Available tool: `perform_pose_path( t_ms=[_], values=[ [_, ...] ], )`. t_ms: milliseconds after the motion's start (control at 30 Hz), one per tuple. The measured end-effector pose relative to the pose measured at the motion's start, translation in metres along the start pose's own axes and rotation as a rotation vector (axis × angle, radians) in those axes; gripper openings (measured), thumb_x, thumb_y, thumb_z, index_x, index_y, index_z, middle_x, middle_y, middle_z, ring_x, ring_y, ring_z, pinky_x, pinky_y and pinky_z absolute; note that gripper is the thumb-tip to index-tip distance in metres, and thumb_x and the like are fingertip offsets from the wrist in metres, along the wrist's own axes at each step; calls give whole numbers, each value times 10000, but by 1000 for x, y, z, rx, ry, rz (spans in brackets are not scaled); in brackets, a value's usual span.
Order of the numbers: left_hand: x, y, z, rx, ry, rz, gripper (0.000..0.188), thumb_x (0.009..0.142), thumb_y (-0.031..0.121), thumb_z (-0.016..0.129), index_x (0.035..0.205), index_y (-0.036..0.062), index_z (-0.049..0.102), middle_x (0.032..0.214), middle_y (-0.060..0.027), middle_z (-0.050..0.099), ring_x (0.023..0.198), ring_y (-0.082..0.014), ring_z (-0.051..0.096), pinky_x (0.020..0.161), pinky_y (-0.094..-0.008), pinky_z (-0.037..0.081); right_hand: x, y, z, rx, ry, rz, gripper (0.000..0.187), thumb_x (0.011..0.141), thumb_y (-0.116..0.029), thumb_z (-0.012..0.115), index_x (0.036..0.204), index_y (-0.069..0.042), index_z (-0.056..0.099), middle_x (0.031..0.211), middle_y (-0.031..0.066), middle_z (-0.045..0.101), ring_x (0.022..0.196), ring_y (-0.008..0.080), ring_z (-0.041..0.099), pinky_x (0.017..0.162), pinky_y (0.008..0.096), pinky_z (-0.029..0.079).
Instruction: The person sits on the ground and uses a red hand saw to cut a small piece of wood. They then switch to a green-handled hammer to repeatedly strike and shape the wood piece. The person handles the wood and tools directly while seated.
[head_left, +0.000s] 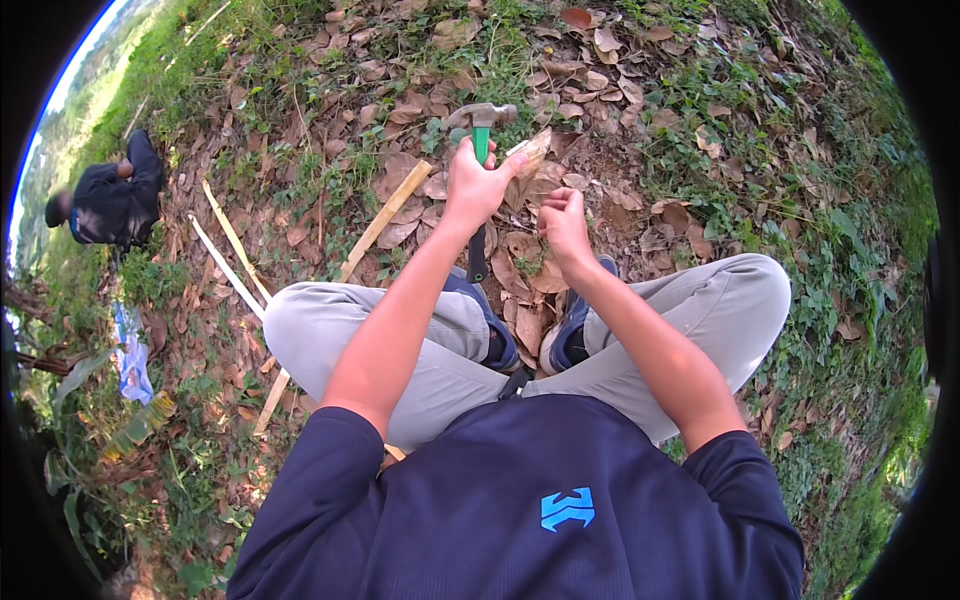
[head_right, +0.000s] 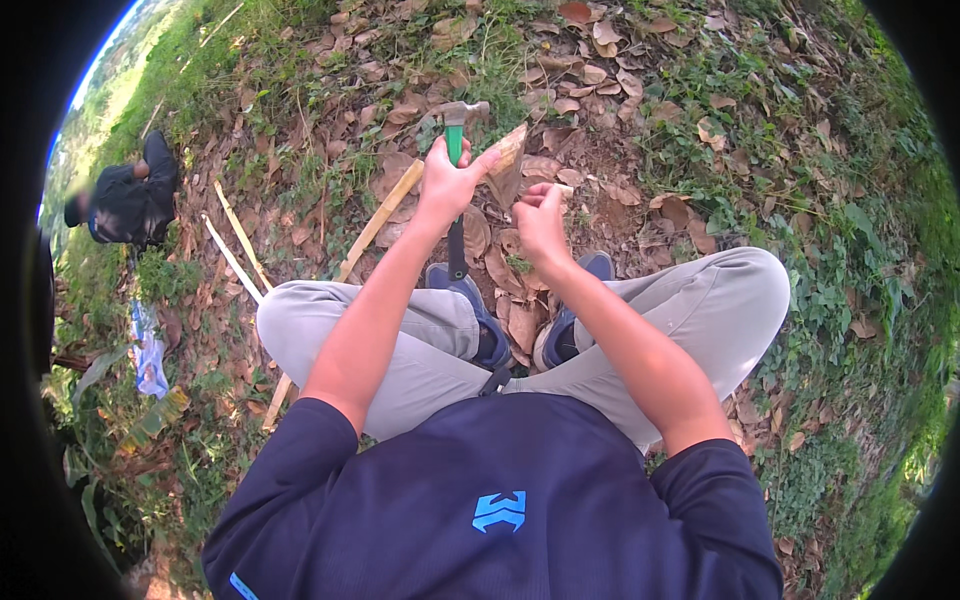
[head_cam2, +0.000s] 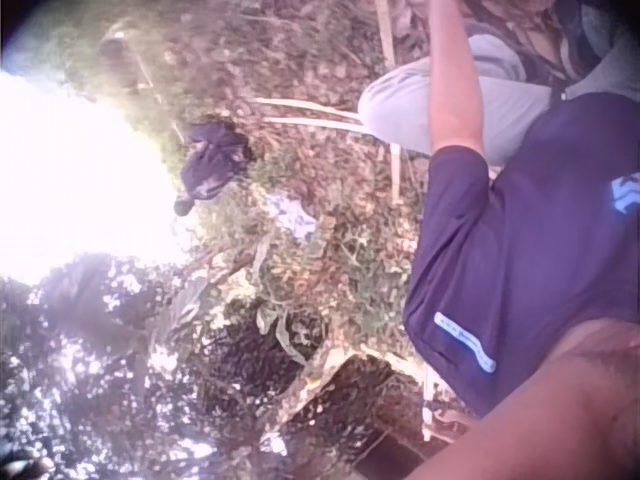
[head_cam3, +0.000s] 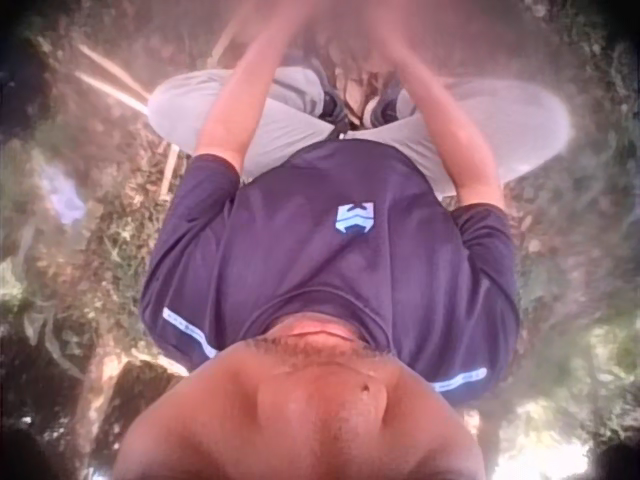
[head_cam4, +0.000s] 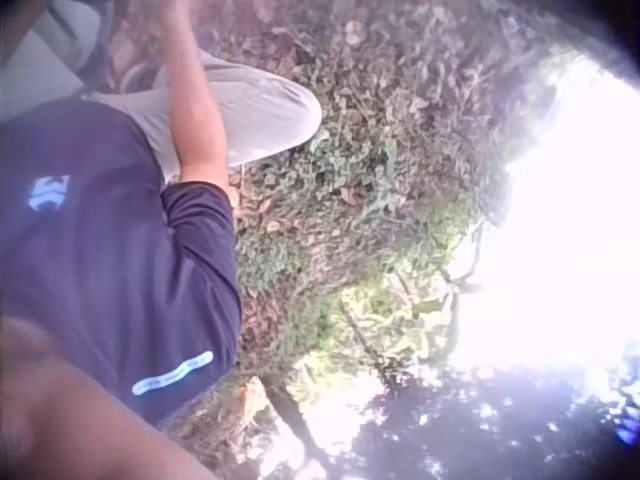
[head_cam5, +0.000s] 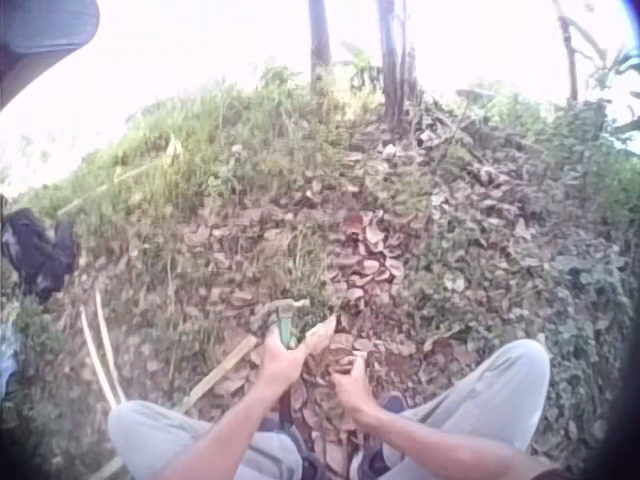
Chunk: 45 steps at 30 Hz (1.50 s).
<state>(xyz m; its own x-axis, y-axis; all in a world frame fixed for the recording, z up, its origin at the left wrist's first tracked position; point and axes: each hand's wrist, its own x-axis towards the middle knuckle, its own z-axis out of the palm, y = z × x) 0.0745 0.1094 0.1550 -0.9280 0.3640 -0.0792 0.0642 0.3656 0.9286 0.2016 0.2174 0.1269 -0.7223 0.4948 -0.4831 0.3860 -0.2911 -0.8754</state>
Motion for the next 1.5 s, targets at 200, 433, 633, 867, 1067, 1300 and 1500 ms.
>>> perform_pose_path(
  t_ms=[200, 433, 633, 867, 1067, 1300, 1500],
  values=[
    [1, -1, 2, -49, -16, -33, 544, 814, 328, 899, 1090, 8, 558, 801, 13, 540, 683, -100, 531, 611, -297, 480, -25, 42, 47, -49, -512, -15, 620, 910, -112, 759, 1419, -50, 409, 1117, 74, 613, 1016, 162, 617, 881, 350, 523],
    [2, -6, -1, -36, -1, -109, 727, 725, 453, 946, 1140, -15, 575, 887, -41, 627, 761, -160, 620, 701, -332, 535, -17, 40, 53, 166, -500, 2, 360, 960, -65, 662, 1264, -33, 472, 887, 35, 570, 672, 117, 589, 582, 293, 538],
    [0, -2, -8, 140, -24, -250, 948, 678, 653, 895, 1205, -65, 570, 1090, -182, 693, 949, -270, 699, 841, -392, 564, -17, 31, 47, -46, -321, -118, 148, 932, -109, 578, 1044, -28, 525, 794, 23, 567, 544, 134, 545, 475, 324, 472],
    [-11, 4, 0, 189, 93, -281, 992, 660, 762, 842, 1156, -32, 514, 1083, -186, 633, 1062, -335, 647, 922, -461, 509, -1, 22, 39, -286, -320, -45, 261, 920, -192, 625, 1054, 28, 586, 748, 88, 643, 559, 175, 612, 506, 357, 481],
    [3, -6, -10, 260, 263, -43, 826, 723, 662, 863, 1159, 52, 517, 1067, -147, 612, 1015, -313, 632, 870, -457, 509, -34, 4, 22, -531, -398, 194, 302, 937, -207, 640, 1146, 0, 570, 756, 79, 628, 562, 159, 606, 464, 350, 455],
    [28, -32, -22, 32, 89, 291, 310, 971, 391, 722, 1241, 244, 761, 1003, -83, 700, 907, -227, 665, 820, -397, 549, -83, -69, -57, -1056, -557, 248, 490, 848, -142, 698, 1316, -29, 608, 692, 17, 533, 537, 125, 534, 453, 320, 425],
    [27, -35, -22, 14, 32, 181, 328, 969, 412, 705, 1252, 249, 736, 1029, -81, 772, 919, -223, 726, 846, -376, 559, -113, -134, -130, -825, -416, 323, 295, 865, -122, 681, 1154, -64, 671, 686, -53, 481, 525, 44, 433, 470, 238, 363]
  ],
)
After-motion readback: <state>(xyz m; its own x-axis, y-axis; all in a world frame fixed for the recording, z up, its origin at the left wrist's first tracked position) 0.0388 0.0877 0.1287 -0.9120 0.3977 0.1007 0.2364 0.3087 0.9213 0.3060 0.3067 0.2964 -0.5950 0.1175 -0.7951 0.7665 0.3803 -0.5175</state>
